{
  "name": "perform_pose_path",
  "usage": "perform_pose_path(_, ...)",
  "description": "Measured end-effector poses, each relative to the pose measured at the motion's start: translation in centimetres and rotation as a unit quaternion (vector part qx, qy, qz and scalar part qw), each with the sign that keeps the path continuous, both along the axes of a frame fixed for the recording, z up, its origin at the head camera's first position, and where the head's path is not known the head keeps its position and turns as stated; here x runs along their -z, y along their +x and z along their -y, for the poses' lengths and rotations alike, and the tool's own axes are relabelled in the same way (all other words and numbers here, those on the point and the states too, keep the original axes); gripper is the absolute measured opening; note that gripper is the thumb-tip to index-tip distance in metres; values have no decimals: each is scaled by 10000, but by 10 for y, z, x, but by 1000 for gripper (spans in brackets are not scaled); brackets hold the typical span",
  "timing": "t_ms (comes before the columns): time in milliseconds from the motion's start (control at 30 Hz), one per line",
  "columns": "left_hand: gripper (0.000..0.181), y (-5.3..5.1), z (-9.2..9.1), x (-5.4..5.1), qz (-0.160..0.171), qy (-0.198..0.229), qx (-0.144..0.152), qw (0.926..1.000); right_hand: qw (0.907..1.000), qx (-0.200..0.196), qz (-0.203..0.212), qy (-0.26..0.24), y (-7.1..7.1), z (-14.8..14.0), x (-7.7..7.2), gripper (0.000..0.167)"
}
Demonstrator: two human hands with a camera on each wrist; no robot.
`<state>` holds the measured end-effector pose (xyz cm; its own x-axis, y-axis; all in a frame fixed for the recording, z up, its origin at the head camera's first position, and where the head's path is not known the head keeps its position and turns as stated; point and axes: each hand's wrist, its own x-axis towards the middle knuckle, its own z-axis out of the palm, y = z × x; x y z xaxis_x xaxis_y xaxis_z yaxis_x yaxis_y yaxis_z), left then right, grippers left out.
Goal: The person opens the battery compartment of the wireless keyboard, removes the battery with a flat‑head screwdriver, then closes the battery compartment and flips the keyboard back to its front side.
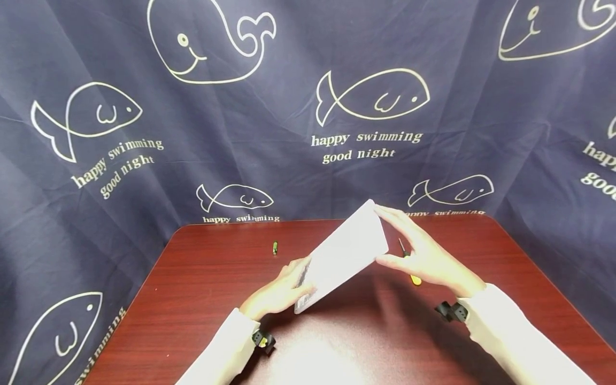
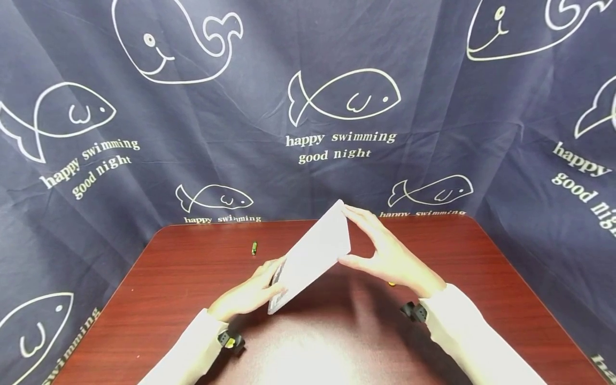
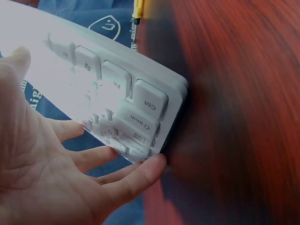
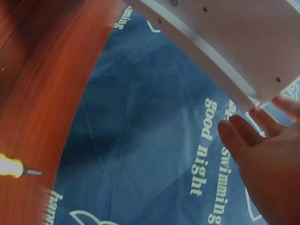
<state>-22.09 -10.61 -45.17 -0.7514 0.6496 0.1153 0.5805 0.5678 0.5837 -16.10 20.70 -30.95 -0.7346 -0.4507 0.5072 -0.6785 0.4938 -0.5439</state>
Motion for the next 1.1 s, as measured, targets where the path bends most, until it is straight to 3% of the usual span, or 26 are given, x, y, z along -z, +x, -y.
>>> perform_pose_path(133,66,-1,6,1,-210,112,36,9997,9997,184,88,150,-2,-8,10,88)
perform_pose_path(300,64,-2,13,4,-312,3,-82,9995,9976,511,400,242,-15,-24,42,95)
perform_pose_path(433,63,-3,20,3,-248,-31,-309,9992,9958,616,565,375,-23,-36,68,98)
perform_pose_path(600,61,-6,26,2,-99,39,-553,9984,9925,709,709,696,-25,-40,90,100)
perform_pose_path(900,56,-9,30,-1,1,369,-757,9964,9854,735,1004,1163,-24,-41,115,93)
perform_pose_path(1100,56,-7,29,-2,57,247,-886,9957,9785,805,1025,1599,-25,-41,129,88)
